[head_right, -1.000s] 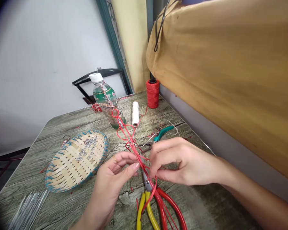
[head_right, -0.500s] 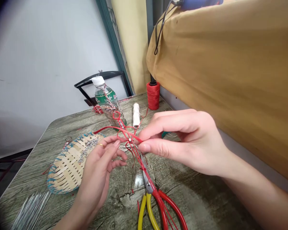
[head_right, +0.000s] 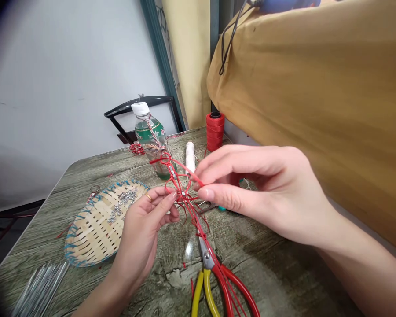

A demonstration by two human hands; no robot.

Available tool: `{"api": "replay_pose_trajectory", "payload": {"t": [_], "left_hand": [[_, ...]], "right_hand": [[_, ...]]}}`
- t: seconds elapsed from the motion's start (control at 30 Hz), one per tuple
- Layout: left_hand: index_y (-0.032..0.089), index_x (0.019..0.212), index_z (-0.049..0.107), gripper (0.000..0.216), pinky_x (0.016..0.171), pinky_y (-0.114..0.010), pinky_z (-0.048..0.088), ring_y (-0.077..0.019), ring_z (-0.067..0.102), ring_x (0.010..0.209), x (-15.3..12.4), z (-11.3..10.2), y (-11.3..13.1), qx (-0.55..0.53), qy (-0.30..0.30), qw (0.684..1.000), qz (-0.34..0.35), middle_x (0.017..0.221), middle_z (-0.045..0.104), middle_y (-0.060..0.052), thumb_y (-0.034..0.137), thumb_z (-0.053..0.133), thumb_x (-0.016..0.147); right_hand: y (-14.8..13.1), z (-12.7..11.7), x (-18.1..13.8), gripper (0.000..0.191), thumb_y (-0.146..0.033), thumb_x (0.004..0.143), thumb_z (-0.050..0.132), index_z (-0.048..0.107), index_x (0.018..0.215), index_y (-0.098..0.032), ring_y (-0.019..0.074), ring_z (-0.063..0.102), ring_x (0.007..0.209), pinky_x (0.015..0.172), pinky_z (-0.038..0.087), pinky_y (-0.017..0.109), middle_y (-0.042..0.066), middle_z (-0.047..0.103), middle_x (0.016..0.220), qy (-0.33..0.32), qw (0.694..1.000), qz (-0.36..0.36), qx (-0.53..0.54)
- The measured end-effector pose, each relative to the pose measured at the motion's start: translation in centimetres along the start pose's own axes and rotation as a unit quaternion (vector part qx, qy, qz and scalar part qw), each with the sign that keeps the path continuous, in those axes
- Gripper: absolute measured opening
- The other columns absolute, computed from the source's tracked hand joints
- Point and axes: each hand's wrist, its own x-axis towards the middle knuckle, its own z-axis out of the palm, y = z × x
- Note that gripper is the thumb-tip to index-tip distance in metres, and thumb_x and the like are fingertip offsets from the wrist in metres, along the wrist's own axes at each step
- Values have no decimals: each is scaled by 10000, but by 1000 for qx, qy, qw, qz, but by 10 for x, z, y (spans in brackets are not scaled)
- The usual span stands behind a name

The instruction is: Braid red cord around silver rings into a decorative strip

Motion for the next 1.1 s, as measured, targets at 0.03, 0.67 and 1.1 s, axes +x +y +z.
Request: {"api": "replay_pose_trajectory", "payload": {"t": [0.03, 0.67, 1.1], "left_hand": [[132, 845, 588, 135, 521, -164, 435, -51, 501, 537, 0, -1, 0, 0, 1, 1000, 0, 671, 582, 21, 229, 614, 755], [211, 1071, 529, 273, 578, -180, 488, -80, 569, 583, 3, -3, -12, 34, 24, 998, 44, 681, 649, 24, 226, 564, 801], [162, 846, 621, 148, 545, -213, 443, -92, 542, 563, 16, -8, -24, 85, -8, 996, -20, 715, 639, -7, 274, 569, 764]], "right_hand": [[0, 3, 2, 35, -220, 701, 690, 684, 717, -251, 138, 619, 724, 523, 484, 202, -22, 680, 782, 0, 1000, 12, 0], [10, 25, 7, 121, -181, 762, 570, 686, 749, -210, 60, 447, 427, 422, 312, 192, -51, 609, 562, -150, 952, 33, -266], [21, 25, 14, 243, -339, 846, 481, 656, 775, -187, 107, 504, 528, 491, 327, 223, -4, 621, 626, -132, 955, 70, -255]]}}
